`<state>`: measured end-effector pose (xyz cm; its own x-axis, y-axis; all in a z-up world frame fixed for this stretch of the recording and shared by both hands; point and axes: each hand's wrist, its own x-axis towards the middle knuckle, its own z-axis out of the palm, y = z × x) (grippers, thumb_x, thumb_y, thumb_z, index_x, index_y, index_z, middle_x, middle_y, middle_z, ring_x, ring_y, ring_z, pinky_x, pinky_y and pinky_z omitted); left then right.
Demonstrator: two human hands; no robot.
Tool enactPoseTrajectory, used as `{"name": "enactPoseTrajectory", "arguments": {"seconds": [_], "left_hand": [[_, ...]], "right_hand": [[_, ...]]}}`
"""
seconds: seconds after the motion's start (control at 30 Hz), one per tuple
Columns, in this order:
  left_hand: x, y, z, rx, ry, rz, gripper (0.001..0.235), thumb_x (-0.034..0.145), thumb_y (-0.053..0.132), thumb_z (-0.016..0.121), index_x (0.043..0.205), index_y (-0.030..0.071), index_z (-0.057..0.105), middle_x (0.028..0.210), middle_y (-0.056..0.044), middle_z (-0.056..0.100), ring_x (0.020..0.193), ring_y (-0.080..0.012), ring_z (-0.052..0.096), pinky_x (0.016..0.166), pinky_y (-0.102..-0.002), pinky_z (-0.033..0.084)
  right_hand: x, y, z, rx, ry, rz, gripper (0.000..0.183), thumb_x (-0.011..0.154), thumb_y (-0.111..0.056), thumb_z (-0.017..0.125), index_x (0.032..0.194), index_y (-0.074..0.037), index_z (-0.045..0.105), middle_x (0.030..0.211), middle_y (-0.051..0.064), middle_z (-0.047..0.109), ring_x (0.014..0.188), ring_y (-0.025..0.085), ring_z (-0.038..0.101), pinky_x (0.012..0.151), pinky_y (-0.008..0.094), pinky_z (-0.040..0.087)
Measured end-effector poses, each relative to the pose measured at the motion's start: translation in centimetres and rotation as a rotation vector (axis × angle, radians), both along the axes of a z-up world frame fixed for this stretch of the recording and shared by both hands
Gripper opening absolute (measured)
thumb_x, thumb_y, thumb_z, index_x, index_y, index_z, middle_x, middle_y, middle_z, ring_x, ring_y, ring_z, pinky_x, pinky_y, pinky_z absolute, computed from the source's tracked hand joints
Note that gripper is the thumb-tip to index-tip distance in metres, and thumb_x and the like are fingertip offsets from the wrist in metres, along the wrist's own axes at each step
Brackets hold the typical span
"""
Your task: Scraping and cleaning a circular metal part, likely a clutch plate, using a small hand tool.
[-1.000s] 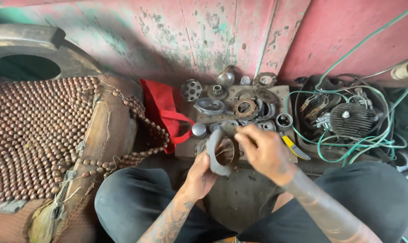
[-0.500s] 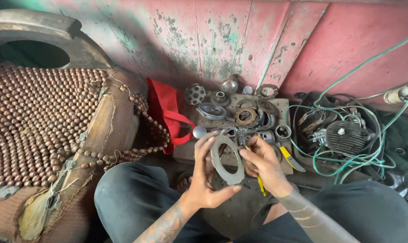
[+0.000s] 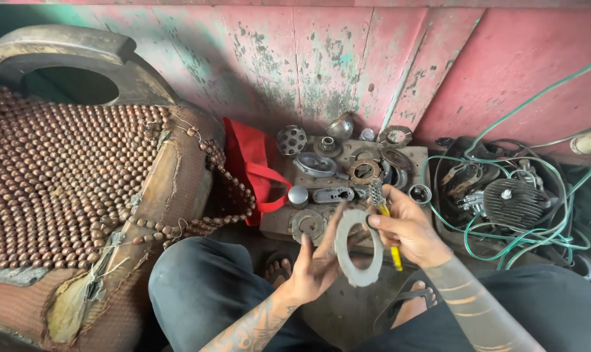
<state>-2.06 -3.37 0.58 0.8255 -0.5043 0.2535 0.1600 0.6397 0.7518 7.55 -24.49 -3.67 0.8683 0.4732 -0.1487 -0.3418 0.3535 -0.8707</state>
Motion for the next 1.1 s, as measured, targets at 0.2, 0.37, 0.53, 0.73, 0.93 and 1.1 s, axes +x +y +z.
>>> {"name": "enactPoseTrajectory", "arguments": {"seconds": [0.2,0.37,0.53,0.73,0.93,1.1], "left_hand": [[-0.6,-1.8,-5.3,-0.033,0.131,0.003,0.077,0.107,0.057,0.031,0.158,0.000,0.032,0.161,-0.019,0.040,0.150,-0.0324,0.040,0.127,-0.048,0.032],[0.1,-1.5,-1.6,-0.128,0.292,-0.099,0.093,0.097,0.068,0.040,0.168,0.014,0.016,0.162,-0.019,0.035,0.146,-0.0396,0.042,0.116,-0.065,0.040],[-1.2,-2.7,-3.4,-0.384,0.346,-0.135,0.104,0.099,0.073,0.040,0.173,0.008,0.008,0.143,-0.028,0.052,0.132,-0.0408,0.056,0.108,-0.069,0.045],[-0.6,0.0,-2.6,-0.343,0.306,-0.197,0.086,0.097,0.057,0.057,0.168,0.020,0.026,0.164,-0.027,0.035,0.154,-0.0476,0.035,0.130,-0.069,0.027],[0.9,1.8,-3.0,-0.277,0.179,-0.052,0.116,0.086,0.029,0.074,0.170,0.007,-0.002,0.170,-0.014,0.024,0.153,-0.0344,0.036,0.134,-0.063,0.020],[0.4,0.7,-0.4,-0.098,0.101,0.066,0.122,0.085,0.027,0.079,0.168,0.009,-0.008,0.174,-0.019,0.012,0.160,-0.0344,0.023,0.133,-0.048,0.023]], "right_hand": [[-1.0,0.7,4.7,-0.327,-0.185,-0.068,0.029,0.083,-0.007,0.081,0.104,-0.007,0.062,0.066,0.000,0.061,0.047,0.003,0.043,0.037,0.021,0.027],[-0.7,1.4,5.0,-0.338,-0.132,-0.160,0.033,0.082,-0.003,0.080,0.105,-0.009,0.057,0.070,0.005,0.067,0.049,0.008,0.049,0.038,0.022,0.033],[-1.9,1.6,5.1,-0.424,-0.148,-0.240,0.036,0.078,-0.012,0.084,0.104,-0.010,0.059,0.077,0.001,0.070,0.048,-0.001,0.049,0.032,0.012,0.036],[-2.5,-1.2,8.8,-0.428,-0.354,-0.140,0.033,0.091,0.003,0.066,0.118,-0.005,0.049,0.113,0.012,0.069,0.102,0.018,0.069,0.085,0.027,0.059],[-4.8,-1.2,9.3,-0.575,-0.310,-0.061,0.012,0.105,-0.006,0.049,0.115,0.001,0.050,0.066,0.008,0.042,0.058,0.017,0.038,0.053,0.031,0.037],[-6.4,0.9,9.3,-1.039,-0.596,-0.141,0.027,0.102,-0.019,0.061,0.124,-0.006,0.068,0.086,0.005,0.071,0.071,0.016,0.059,0.073,0.031,0.047]]}}
